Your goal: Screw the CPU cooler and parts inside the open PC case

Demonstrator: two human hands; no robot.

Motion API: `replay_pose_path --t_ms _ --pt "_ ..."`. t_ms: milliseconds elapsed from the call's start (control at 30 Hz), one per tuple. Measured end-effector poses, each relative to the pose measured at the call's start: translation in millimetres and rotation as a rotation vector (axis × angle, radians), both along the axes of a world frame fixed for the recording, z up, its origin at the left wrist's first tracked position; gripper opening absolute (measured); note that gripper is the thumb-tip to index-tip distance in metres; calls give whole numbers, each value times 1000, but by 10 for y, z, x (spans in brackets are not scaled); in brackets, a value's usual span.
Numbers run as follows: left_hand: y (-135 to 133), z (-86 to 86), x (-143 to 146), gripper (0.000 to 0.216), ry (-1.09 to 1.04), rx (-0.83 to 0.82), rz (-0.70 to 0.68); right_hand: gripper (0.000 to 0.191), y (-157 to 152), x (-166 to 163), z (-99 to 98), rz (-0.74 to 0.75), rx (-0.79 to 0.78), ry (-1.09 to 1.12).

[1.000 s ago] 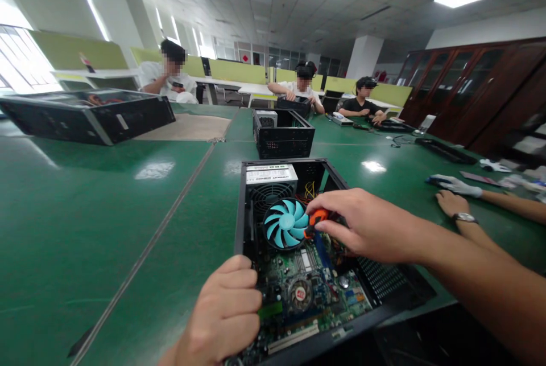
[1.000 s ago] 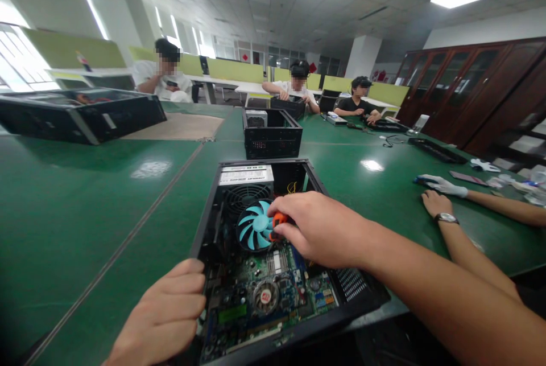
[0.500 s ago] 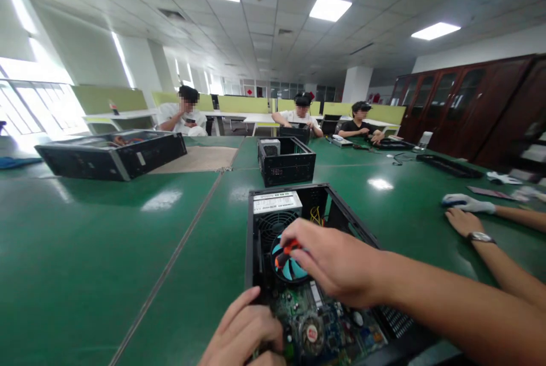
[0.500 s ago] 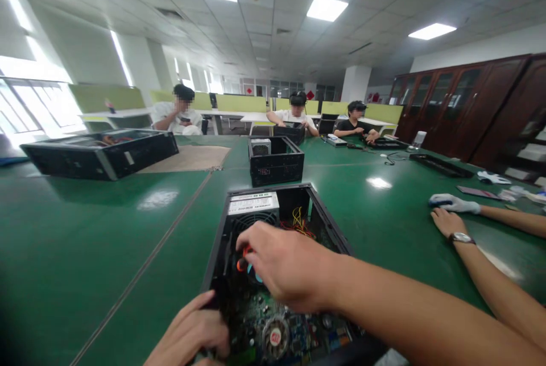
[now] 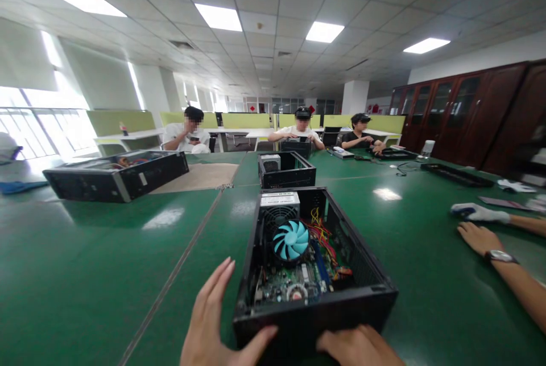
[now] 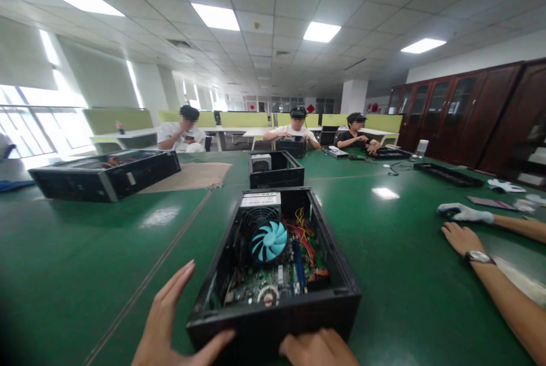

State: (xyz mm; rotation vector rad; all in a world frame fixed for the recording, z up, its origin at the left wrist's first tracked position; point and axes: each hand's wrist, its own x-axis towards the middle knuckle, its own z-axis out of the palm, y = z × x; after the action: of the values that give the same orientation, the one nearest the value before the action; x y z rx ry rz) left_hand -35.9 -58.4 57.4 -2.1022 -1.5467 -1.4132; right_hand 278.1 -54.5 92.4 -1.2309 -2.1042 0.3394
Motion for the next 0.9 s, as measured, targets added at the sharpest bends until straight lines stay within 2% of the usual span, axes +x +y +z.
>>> replay_pose_path --t_ms 33,100,167,233,300,367,433,467,533,633,733,900 --pt "157 7 14 93 -25 -21 27 8 80 -232 -178 1 -19 -54" --pt "514 3 26 93 -76 -59 63 7 297 -588 -447 -35 -50 -234" --pt "915 -7 14 100 -118 -111 98 11 613 -777 -566 -90 -66 -411" --pt "1334 -8 -2 108 -141 -148 146 15 1018 -860 -556 -138 -74 -490" --pt "1743 -9 16 105 -155 -174 238 19 1488 -938 -480 -183 -87 -489" --pt "2105 -49 92 98 -197 -247 411 25 1990 -1088 -403 -234 -111 -490" --pt "2382 -158 212 97 -235 -357 566 31 2473 -1318 -372 -298 -146 -486" --pt "2482 -238 276 97 -221 -394 581 32 2688 -1449 -382 -333 -166 -484" --pt "2610 -419 380 86 -119 -435 512 35 3030 -1688 -445 -400 -215 -483" --pt "2693 -640 447 70 43 -467 422 34 3299 -1876 -604 -445 -256 -492" --pt "2748 -728 459 62 111 -493 423 33 3340 -1844 -752 -430 -234 -500" --pt "2804 -709 475 59 167 -485 417 35 3138 -1691 -848 -454 -187 -513"
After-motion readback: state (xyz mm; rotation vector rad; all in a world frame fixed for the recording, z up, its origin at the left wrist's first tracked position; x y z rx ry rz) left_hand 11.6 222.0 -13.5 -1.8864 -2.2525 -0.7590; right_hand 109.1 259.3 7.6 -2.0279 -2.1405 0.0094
